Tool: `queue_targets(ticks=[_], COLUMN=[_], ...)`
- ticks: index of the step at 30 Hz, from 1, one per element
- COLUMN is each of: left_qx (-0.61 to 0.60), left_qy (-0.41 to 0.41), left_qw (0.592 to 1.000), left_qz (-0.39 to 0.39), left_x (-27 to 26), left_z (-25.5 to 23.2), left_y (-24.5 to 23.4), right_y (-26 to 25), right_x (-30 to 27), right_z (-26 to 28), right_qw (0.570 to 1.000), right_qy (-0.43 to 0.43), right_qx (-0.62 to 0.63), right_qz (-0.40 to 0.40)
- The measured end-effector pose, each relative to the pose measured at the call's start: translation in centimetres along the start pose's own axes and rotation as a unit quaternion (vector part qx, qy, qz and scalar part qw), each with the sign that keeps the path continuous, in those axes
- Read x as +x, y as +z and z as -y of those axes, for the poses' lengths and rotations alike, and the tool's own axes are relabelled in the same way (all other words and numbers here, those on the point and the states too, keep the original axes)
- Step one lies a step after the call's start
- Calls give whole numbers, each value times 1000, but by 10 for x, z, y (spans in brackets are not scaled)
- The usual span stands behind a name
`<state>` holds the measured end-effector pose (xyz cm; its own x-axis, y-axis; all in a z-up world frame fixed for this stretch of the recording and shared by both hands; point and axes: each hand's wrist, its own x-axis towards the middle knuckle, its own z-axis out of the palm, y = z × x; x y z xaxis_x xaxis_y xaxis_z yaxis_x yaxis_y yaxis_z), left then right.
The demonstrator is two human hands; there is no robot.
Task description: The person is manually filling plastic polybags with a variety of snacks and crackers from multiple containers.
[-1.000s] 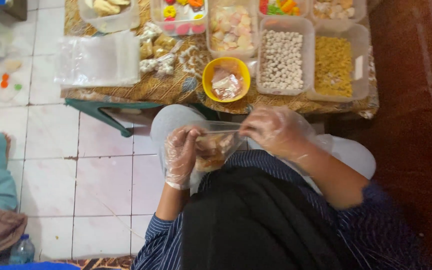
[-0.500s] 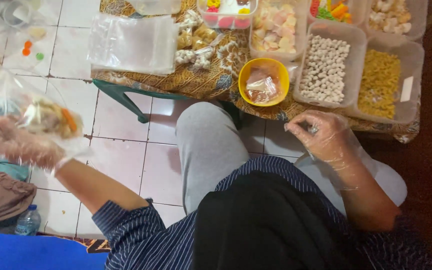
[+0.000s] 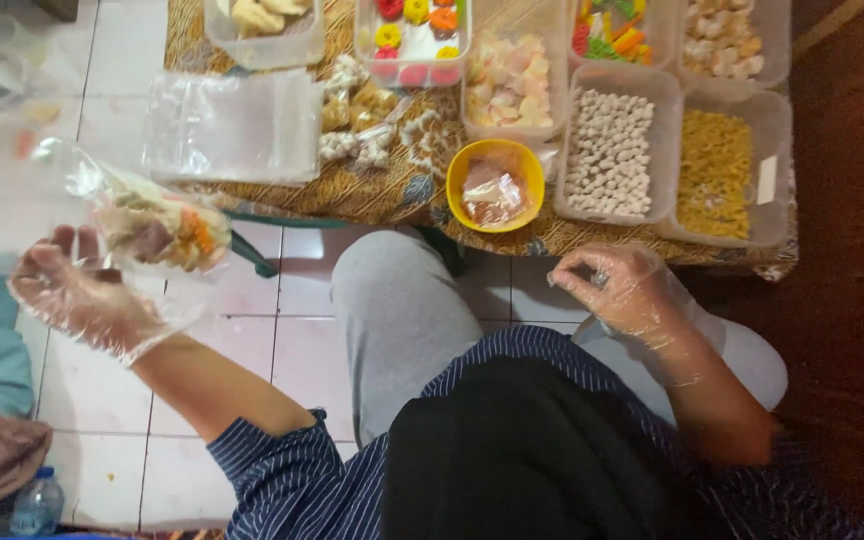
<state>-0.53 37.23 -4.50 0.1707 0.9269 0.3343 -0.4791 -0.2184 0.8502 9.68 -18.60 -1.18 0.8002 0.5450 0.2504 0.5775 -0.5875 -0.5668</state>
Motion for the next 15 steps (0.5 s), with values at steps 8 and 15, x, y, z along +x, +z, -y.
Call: queue_targets(ticks=[8, 15], left_qx=[-84, 63], left_qy=[7, 69], left_qw=[990, 968], left_qz=[109, 232], left_x=[-35, -129], left_z=[-79, -73], left_y=[60, 124], right_y=[9, 49], right_x=[-12, 37], right_z=[-26, 27], right_qw=[967, 848], right_qy=[112, -4], right_qx=[223, 513], right_qz=[50, 133])
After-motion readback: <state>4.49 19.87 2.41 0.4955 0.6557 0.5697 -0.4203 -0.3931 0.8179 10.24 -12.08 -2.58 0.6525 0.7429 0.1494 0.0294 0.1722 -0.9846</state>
